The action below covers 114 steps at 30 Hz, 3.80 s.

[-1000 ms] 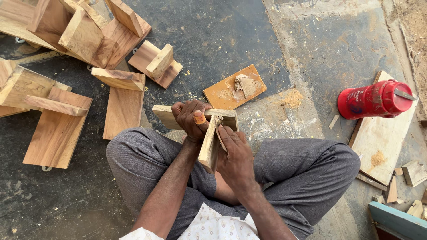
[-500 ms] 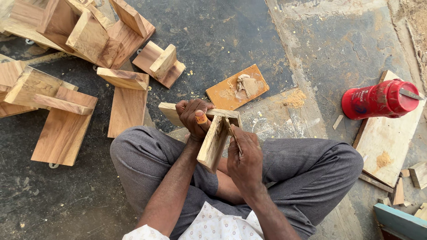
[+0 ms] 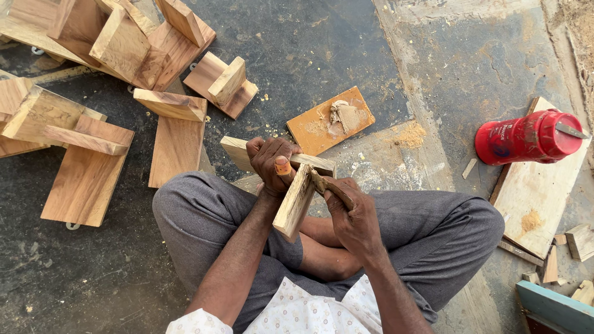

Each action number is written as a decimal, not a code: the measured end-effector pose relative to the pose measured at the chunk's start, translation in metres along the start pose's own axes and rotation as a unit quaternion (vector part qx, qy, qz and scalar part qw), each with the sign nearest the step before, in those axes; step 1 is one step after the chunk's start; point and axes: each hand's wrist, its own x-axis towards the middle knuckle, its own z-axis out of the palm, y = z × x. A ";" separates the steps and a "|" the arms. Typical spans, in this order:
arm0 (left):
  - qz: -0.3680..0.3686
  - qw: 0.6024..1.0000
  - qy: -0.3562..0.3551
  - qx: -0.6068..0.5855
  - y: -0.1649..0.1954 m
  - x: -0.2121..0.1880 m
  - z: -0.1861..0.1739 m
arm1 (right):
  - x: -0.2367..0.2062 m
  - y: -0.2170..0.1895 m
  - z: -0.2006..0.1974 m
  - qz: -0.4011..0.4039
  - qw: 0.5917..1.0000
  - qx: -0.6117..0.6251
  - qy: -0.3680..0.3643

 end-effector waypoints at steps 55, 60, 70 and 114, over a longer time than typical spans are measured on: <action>0.001 1.000 0.010 -0.001 -0.005 -0.003 0.005 | -0.016 0.004 -0.005 0.090 0.994 0.050 0.028; 0.028 1.000 0.009 -0.007 -0.004 -0.004 0.008 | -0.017 0.001 0.020 -0.060 0.992 -0.095 0.061; 0.026 1.000 0.010 -0.004 -0.006 -0.005 0.007 | -0.028 -0.005 0.024 -0.076 0.970 -0.217 0.080; 0.009 1.000 0.012 -0.021 0.001 -0.002 0.002 | -0.019 -0.023 0.015 -0.086 0.995 -0.019 0.047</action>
